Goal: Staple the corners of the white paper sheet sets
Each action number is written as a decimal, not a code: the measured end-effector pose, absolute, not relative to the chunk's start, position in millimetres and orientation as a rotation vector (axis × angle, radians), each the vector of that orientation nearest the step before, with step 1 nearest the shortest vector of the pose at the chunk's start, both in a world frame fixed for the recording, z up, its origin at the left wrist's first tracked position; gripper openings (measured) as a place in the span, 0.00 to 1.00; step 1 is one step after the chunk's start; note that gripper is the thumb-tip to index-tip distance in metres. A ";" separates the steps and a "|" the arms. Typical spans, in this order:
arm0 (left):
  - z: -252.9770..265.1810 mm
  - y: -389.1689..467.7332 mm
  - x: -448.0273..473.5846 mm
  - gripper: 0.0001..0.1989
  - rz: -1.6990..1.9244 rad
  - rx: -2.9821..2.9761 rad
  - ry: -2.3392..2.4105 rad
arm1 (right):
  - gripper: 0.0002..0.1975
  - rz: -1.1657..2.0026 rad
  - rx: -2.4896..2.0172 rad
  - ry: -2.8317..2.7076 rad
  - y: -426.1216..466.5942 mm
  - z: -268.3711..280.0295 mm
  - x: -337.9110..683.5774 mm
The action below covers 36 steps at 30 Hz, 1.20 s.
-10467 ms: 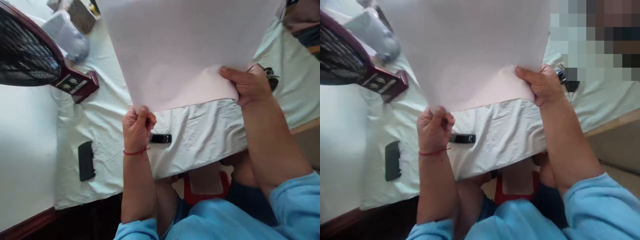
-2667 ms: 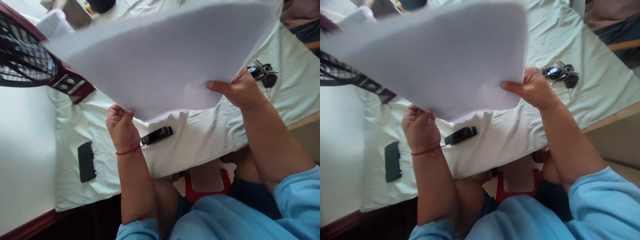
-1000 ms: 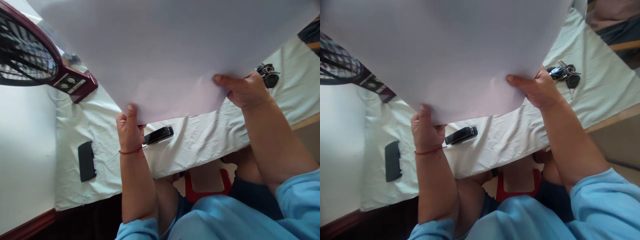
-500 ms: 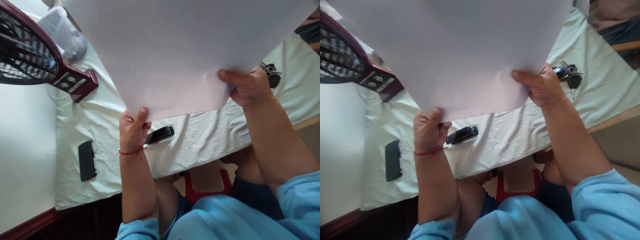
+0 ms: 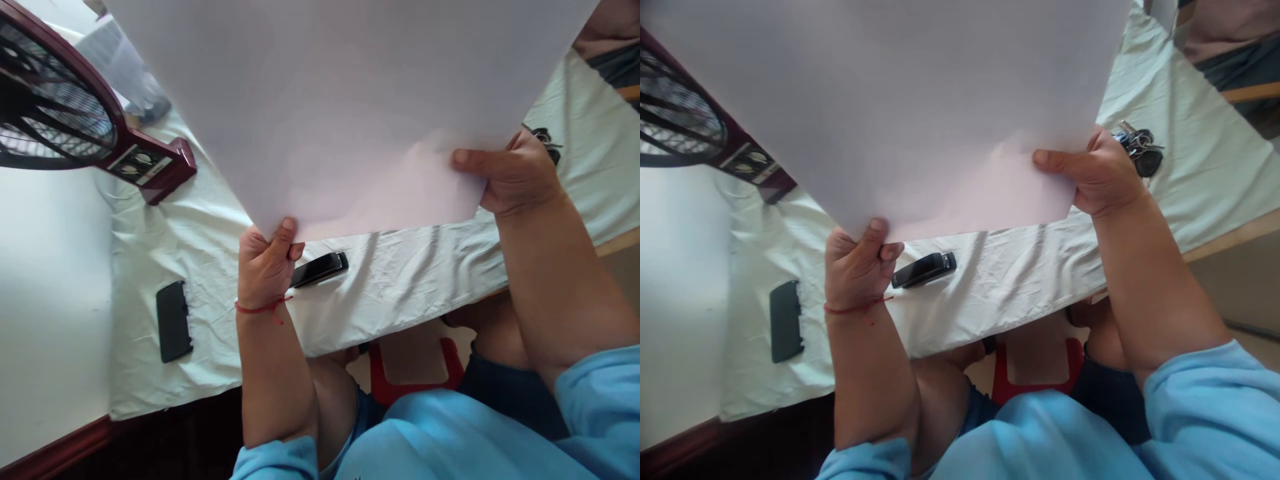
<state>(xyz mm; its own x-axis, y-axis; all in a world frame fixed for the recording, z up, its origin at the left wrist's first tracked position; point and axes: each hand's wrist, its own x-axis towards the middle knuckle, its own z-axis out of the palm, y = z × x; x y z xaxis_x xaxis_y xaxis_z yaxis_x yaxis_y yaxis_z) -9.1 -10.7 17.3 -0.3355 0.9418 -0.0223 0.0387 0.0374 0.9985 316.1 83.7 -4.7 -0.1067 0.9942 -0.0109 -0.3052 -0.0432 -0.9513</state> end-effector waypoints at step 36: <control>-0.9 1.4 -31.6 0.10 0.415 1.439 1.945 | 0.14 1.499 -1.496 -0.972 100.4 -33.4 338.0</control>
